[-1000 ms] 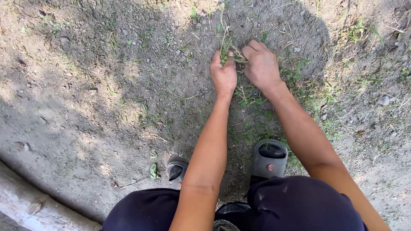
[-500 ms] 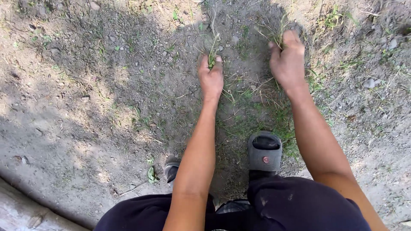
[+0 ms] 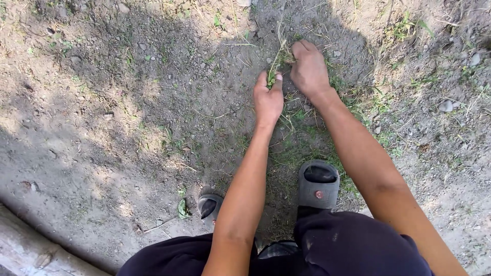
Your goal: Pulling weeds and grass from the ground by hand
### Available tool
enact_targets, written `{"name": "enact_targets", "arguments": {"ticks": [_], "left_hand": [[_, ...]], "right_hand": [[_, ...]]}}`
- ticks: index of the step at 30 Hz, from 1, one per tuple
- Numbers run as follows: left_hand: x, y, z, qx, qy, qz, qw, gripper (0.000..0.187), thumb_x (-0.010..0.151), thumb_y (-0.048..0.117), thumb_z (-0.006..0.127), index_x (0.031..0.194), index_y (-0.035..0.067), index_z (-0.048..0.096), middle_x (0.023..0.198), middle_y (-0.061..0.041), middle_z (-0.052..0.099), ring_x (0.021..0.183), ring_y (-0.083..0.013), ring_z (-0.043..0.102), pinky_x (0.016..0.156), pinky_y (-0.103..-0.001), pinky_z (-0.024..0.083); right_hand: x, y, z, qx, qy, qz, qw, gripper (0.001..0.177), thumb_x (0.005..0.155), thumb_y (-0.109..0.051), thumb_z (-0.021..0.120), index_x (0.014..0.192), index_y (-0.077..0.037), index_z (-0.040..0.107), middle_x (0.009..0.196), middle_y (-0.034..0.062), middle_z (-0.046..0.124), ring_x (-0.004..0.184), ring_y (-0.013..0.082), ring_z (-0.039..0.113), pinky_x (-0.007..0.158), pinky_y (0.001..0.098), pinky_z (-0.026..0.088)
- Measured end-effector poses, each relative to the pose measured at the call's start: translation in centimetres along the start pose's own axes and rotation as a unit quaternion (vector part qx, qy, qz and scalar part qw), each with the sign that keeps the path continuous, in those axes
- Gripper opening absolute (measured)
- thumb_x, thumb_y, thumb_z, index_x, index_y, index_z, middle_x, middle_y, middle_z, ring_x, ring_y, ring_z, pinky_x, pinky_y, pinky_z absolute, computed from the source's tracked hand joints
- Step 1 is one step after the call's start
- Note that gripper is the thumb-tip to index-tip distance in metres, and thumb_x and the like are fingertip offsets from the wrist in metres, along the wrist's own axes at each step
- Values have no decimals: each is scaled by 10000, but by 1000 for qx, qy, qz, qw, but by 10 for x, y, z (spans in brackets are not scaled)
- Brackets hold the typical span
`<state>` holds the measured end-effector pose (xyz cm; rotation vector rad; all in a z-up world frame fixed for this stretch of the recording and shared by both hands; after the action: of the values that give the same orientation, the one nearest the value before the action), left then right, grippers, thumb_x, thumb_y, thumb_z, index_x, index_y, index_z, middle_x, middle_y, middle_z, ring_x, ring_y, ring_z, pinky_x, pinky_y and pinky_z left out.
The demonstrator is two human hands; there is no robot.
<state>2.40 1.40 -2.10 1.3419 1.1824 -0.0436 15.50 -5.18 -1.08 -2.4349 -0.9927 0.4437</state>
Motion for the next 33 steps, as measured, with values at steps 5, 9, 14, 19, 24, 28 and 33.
{"name": "enact_targets", "arguments": {"ticks": [5,9,14,19,24,28,33], "left_hand": [[3,1,0,-11,10,-10,1000,721,955,400,571,1508,-34,407,1592,-212,419,1499,-321,380,1249,-403,250],[3,6,2,-9,31,75,997,303,977,272,602,1192,70,669,1160,-98,753,1083,-250,702,1000,-381,530],[10,-4,15,-1,19,30,999,635,965,370,576,1441,-40,482,1509,-221,516,1435,-327,463,1208,-396,320],[13,-5,12,-5,39,57,998,639,960,397,572,1405,-60,520,1478,-245,558,1415,-317,505,1190,-355,340],[3,3,4,-15,14,14,1000,738,967,394,564,1505,-75,377,1596,-246,387,1502,-358,363,1249,-431,249],[3,8,11,-16,31,61,998,439,973,350,578,1258,19,623,1222,-158,729,1149,-279,672,1037,-390,499],[9,-5,37,37,13,65,997,656,952,415,572,1412,-50,523,1485,-266,537,1414,-354,500,1204,-382,341]], "right_hand": [[-11,20,3,5,68,14,998,264,783,208,429,822,-44,497,793,84,560,716,237,525,597,365,485],[-25,36,-32,183,81,89,976,268,949,169,566,853,-59,465,830,59,539,839,219,525,752,369,457],[-35,15,-59,141,80,25,987,103,984,106,640,960,8,622,954,129,647,891,269,628,816,414,538],[-23,3,-45,119,-30,47,991,439,939,-105,769,1294,80,589,1174,178,560,1061,330,587,1022,485,496],[-9,9,-26,4,8,6,1000,426,866,170,579,1271,58,650,1148,179,603,1079,349,582,915,468,578],[4,21,-13,-94,45,-21,994,303,711,212,591,936,10,607,934,84,586,870,251,561,748,347,578],[-5,32,-18,42,130,-22,990,426,538,273,420,834,14,584,858,92,557,766,242,521,537,332,415]]}}
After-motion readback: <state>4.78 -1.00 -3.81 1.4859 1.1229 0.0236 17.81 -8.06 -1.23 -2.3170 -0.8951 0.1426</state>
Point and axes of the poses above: each hand's wrist, its own x-axis towards the middle knuckle, its own z-axis out of the palm, y = z × x, the point moved 7 cm from there along x, towards the middle knuckle
